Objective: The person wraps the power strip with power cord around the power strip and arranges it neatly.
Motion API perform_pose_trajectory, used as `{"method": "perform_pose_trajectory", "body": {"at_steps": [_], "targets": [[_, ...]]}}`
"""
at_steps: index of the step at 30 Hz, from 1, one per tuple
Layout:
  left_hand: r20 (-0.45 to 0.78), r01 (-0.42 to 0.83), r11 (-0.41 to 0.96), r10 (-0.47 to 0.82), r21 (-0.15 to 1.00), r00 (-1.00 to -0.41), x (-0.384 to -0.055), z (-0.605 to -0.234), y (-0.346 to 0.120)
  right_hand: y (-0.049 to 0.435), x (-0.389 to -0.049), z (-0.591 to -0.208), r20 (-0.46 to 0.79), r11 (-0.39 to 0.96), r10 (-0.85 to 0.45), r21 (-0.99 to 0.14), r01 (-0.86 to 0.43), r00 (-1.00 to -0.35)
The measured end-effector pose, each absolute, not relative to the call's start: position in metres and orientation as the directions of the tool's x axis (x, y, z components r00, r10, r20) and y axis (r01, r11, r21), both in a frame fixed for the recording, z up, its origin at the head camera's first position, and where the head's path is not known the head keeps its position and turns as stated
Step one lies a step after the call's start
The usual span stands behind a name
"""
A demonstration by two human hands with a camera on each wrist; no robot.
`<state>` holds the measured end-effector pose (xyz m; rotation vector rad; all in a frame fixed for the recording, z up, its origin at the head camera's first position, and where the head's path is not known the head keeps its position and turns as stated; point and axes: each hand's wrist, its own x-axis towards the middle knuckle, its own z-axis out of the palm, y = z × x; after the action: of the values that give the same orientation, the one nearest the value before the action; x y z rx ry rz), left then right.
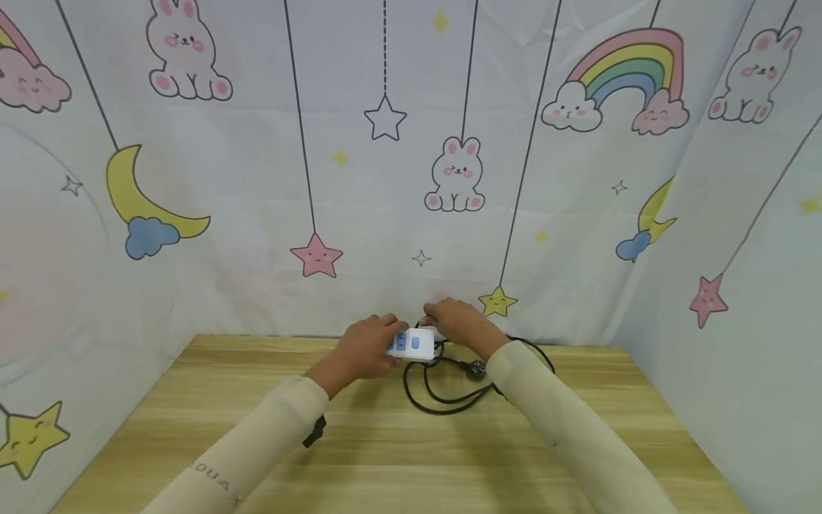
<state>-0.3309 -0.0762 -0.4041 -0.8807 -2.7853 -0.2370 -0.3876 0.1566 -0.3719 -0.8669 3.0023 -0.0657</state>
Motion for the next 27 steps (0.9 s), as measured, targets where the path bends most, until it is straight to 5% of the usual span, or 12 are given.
{"method": "perform_pose_trajectory", "body": {"at_steps": [9, 27], "targets": [[0.289, 0.579, 0.814, 0.544, 0.045, -0.788, -0.333, -0.407, -0.072, 0.155, -0.383, -0.368, 0.031, 0.83, -0.557, 0.0, -0.558, -0.83], [0.365, 0.542, 0.84, 0.503, 0.005, -0.783, -0.327, -0.417, -0.069, 0.138, -0.36, -0.366, 0.078, 0.819, -0.561, -0.09, -0.566, -0.824]]}}
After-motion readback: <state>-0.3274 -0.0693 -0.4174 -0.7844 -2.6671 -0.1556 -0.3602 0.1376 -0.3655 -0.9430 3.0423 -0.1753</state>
